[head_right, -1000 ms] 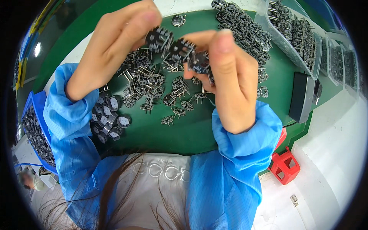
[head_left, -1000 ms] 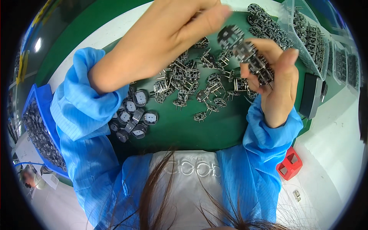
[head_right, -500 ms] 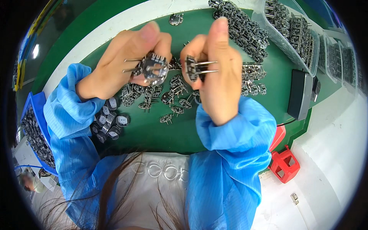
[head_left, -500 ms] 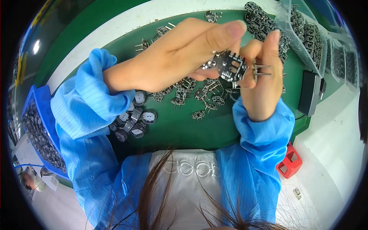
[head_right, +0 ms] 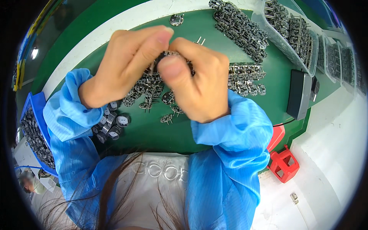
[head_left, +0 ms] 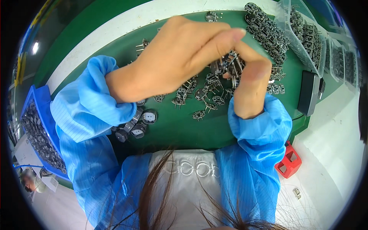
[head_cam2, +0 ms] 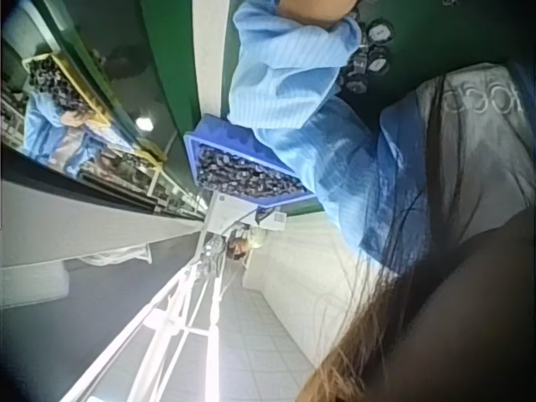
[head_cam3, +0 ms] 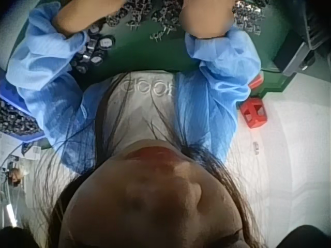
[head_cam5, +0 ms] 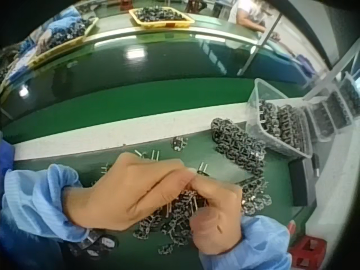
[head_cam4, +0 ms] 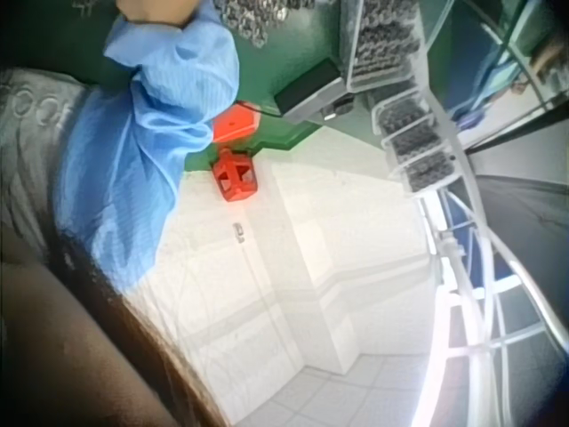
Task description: The person opens a plastic container filled with small electronic components and pours them onto a green workbench. They then pick up the components one by one and insert them into the slots of larger grey circular modules, continuing this assembly process by hand.
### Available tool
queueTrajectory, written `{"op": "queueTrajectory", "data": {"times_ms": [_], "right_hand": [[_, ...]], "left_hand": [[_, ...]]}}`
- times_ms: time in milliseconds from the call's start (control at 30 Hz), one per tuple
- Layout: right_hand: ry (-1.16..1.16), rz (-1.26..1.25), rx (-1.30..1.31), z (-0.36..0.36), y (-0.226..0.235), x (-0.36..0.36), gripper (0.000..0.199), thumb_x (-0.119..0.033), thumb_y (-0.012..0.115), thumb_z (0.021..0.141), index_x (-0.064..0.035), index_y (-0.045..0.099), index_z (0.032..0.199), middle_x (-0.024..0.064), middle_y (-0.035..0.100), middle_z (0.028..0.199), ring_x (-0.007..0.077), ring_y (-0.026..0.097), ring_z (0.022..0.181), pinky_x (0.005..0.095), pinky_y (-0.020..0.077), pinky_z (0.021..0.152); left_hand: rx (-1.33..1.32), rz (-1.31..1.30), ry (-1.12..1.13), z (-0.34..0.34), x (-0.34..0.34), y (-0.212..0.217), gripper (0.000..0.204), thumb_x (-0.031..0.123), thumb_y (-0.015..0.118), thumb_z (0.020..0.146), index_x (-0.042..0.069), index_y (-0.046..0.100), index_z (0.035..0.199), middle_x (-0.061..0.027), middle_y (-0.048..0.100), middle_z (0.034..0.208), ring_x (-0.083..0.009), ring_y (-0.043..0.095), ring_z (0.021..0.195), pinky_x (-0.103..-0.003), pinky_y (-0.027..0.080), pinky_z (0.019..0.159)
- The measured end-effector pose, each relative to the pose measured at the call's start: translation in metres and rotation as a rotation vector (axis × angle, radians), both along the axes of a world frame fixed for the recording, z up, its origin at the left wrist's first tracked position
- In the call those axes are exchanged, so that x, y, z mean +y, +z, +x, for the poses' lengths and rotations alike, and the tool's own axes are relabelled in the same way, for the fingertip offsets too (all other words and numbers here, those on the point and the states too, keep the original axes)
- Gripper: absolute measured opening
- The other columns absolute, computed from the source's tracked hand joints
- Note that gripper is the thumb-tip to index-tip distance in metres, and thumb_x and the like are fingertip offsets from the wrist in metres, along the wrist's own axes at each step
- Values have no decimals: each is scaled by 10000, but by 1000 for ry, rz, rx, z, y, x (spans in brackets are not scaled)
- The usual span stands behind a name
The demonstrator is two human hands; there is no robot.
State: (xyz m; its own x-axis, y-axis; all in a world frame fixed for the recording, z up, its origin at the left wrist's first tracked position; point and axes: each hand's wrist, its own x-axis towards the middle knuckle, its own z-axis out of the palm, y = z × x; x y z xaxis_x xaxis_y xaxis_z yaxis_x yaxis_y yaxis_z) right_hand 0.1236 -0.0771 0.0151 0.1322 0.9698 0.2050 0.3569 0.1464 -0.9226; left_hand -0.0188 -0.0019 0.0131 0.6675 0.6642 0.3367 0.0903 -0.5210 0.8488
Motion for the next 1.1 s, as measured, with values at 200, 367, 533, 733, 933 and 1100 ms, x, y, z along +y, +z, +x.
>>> {"op": "queueTrajectory", "data": {"times_ms": [200, 367, 533, 733, 933, 1100], "right_hand": [[-151, 105, -126, -16, -4, -1, 418, -316, 490, 935, 2, 553, 672, 132, 487, 541, 287, 475, 464, 350, 381, 460], [-157, -253, 252, -14, 12, 0, 636, -392, 266, 994, 21, 541, 595, 165, 477, 499, 234, 446, 417, 356, 353, 447], [-44, -104, -184, 12, -6, 4, 624, -546, 292, 940, -38, 607, 757, 125, 513, 500, 279, 494, 431, 387, 358, 454], [24, -89, -143, 20, 4, 5, 655, -629, 297, 894, -44, 565, 1016, 62, 483, 488, 195, 496, 438, 329, 357, 446], [-183, 80, -159, 4, -1, 7, 317, -288, 385, 985, -36, 561, 910, 60, 499, 539, 133, 478, 439, 295, 373, 440], [-177, -290, 407, 1, 13, 4, 439, -350, 309, 1002, -31, 535, 804, 27, 453, 495, 83, 401, 399, 235, 297, 382]], "left_hand": [[-84, 127, 20, 2, -5, -5, 288, 198, 463, 952, -33, 528, 794, -150, 433, 567, -277, 392, 458, -327, 327, 437], [-64, -517, -150, -3, -1, 12, 366, 257, 425, 969, -26, 515, 756, -129, 448, 540, -255, 401, 432, -323, 333, 441], [310, -1, -224, -10, 16, 9, 389, 286, 441, 954, -36, 542, 759, -119, 526, 672, -267, 505, 559, -330, 390, 533], [428, 103, -283, -7, 12, 19, 310, 270, 499, 914, -20, 571, 831, -129, 556, 815, -303, 542, 744, -369, 409, 642], [142, 77, -306, 0, 7, 1, 283, 232, 482, 925, -27, 506, 815, -134, 490, 721, -300, 492, 706, -388, 388, 642], [-15, -373, -421, -4, 6, 13, 305, 209, 428, 955, -32, 457, 772, -109, 457, 684, -250, 463, 640, -344, 376, 607]]}}
